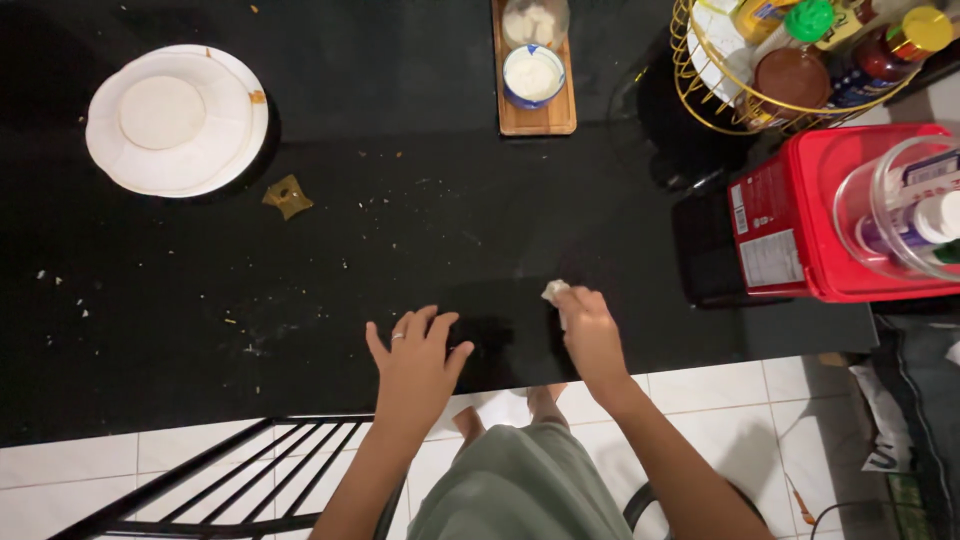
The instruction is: Wiping down bottles, a plastic bowl, and the surface of a black dining table with a cloth.
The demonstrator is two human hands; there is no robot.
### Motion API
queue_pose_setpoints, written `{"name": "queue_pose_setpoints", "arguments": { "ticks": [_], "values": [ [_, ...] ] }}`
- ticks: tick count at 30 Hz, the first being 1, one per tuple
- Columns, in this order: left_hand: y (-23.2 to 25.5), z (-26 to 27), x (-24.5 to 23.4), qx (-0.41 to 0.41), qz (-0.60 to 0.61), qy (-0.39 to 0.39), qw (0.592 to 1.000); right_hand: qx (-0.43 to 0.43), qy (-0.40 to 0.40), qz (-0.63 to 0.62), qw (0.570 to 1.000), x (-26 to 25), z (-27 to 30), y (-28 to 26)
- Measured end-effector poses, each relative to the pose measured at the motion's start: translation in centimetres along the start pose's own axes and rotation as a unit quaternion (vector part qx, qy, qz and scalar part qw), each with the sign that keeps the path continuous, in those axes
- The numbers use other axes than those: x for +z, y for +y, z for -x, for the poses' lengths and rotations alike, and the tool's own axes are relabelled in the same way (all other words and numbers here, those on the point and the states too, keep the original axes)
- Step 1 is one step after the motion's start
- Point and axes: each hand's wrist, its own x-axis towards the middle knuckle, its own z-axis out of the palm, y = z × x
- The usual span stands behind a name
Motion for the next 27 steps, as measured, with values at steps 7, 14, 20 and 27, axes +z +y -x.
{"name": "queue_pose_setpoints", "arguments": {
  "ticks": [7, 14, 20, 27],
  "values": [
    [3.0, -4.0, 1.1, 0.057, -0.08, -0.085, 0.992, 0.064, -0.016, -0.087, 0.994, -2.2, -3.3, -1.5],
    [4.9, -6.1, 2.6, 0.045, -0.193, -0.106, 0.975, 0.024, -0.034, -0.023, 0.999, 0.0, -0.1, 0.4],
    [4.0, -5.7, 4.2, 0.036, -0.225, -0.136, 0.964, 0.087, -0.032, 0.029, 0.995, 1.2, -2.3, 1.1],
    [2.1, -6.6, 9.5, 0.064, -0.262, -0.037, 0.962, -0.006, 0.006, 0.007, 1.0, -0.4, -1.6, -0.5]
  ]
}}
